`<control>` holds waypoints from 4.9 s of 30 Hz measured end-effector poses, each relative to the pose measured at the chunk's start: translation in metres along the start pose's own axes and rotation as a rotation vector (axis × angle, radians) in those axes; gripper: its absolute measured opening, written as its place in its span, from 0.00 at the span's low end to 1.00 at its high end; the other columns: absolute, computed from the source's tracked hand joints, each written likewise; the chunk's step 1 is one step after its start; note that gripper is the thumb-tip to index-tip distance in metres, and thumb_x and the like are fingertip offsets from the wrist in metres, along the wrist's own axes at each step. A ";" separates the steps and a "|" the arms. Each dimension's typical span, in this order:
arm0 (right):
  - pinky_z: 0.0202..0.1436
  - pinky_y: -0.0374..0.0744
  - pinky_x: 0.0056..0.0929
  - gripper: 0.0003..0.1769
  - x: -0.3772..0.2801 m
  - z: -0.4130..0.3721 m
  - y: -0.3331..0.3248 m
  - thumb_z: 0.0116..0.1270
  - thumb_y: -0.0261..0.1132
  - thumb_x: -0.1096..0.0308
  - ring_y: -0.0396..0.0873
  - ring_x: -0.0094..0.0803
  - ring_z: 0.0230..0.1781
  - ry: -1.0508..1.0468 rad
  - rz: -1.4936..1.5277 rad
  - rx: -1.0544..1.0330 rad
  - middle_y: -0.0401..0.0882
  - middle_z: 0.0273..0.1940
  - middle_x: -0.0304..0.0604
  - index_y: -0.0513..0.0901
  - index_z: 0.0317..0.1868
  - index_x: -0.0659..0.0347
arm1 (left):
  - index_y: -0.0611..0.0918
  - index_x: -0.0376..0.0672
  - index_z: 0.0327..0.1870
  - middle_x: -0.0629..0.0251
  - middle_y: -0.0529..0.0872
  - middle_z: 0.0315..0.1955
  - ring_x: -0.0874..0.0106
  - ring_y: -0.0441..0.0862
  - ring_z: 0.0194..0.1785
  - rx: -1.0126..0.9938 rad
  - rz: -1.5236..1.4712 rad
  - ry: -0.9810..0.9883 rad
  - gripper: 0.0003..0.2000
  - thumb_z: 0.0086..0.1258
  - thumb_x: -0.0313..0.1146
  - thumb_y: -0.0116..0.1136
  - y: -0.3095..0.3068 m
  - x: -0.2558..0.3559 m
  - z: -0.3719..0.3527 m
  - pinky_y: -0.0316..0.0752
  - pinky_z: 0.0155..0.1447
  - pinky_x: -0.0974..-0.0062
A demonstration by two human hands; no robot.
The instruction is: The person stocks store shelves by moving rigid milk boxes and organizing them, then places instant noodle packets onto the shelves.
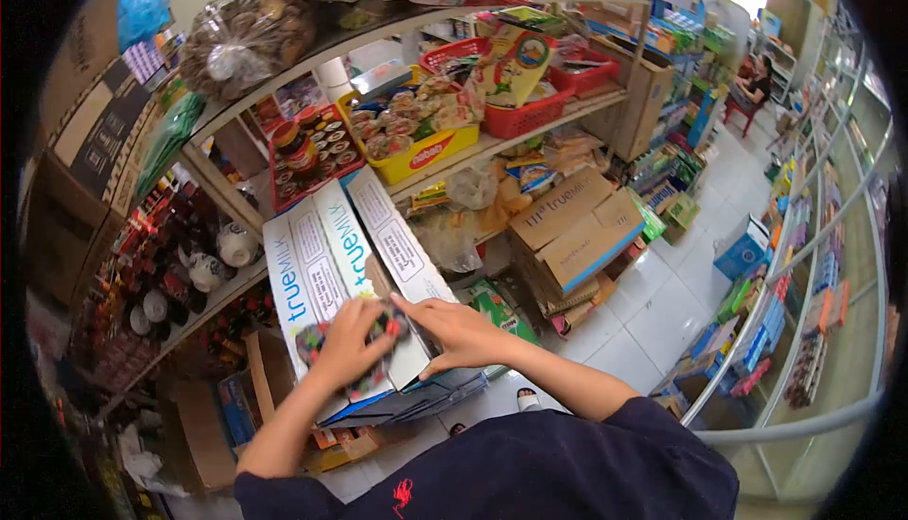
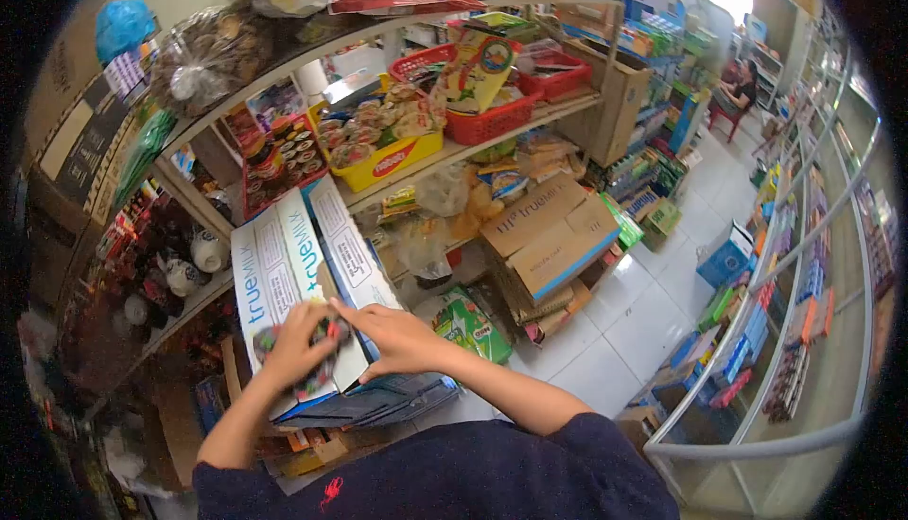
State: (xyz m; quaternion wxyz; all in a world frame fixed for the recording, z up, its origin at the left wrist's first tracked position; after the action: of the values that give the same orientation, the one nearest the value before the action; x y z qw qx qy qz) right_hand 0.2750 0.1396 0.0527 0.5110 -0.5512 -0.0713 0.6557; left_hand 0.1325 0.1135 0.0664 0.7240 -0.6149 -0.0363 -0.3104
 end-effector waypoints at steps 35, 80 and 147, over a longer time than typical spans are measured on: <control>0.54 0.69 0.36 0.61 0.000 0.002 -0.004 0.36 0.74 0.58 0.68 0.44 0.53 0.010 0.082 -0.051 0.64 0.60 0.49 0.45 0.68 0.58 | 0.70 0.34 0.54 0.44 0.74 0.47 0.49 0.69 0.51 0.444 0.309 -0.424 0.27 0.59 0.45 0.53 -0.055 -0.241 0.141 0.63 0.55 0.60; 0.55 0.69 0.36 0.58 0.004 -0.001 0.001 0.37 0.73 0.58 0.68 0.44 0.55 -0.016 0.036 -0.047 0.61 0.62 0.52 0.48 0.67 0.63 | 0.73 0.35 0.39 0.53 0.74 0.34 0.57 0.71 0.41 0.248 0.016 -0.146 0.16 0.52 0.36 0.56 -0.009 -0.122 0.096 0.64 0.47 0.67; 0.51 0.71 0.36 0.56 -0.003 0.008 0.004 0.35 0.75 0.61 0.70 0.46 0.51 0.017 -0.060 -0.082 0.71 0.50 0.51 0.54 0.65 0.62 | 0.76 0.39 0.46 0.53 0.75 0.35 0.56 0.71 0.42 0.128 0.237 -0.074 0.21 0.54 0.43 0.54 -0.002 -0.063 0.060 0.66 0.47 0.62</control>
State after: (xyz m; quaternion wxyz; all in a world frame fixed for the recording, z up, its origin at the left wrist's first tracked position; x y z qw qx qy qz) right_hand 0.2660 0.1395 0.0551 0.5079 -0.5748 -0.1103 0.6321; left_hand 0.1008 0.1931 0.0550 0.7916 -0.5783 -0.0096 -0.1968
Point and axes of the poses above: each hand's wrist, its own z-axis towards the middle knuckle, its own y-axis out of the palm, x = y × z, the point moved 6 cm from there along z, towards the middle knuckle
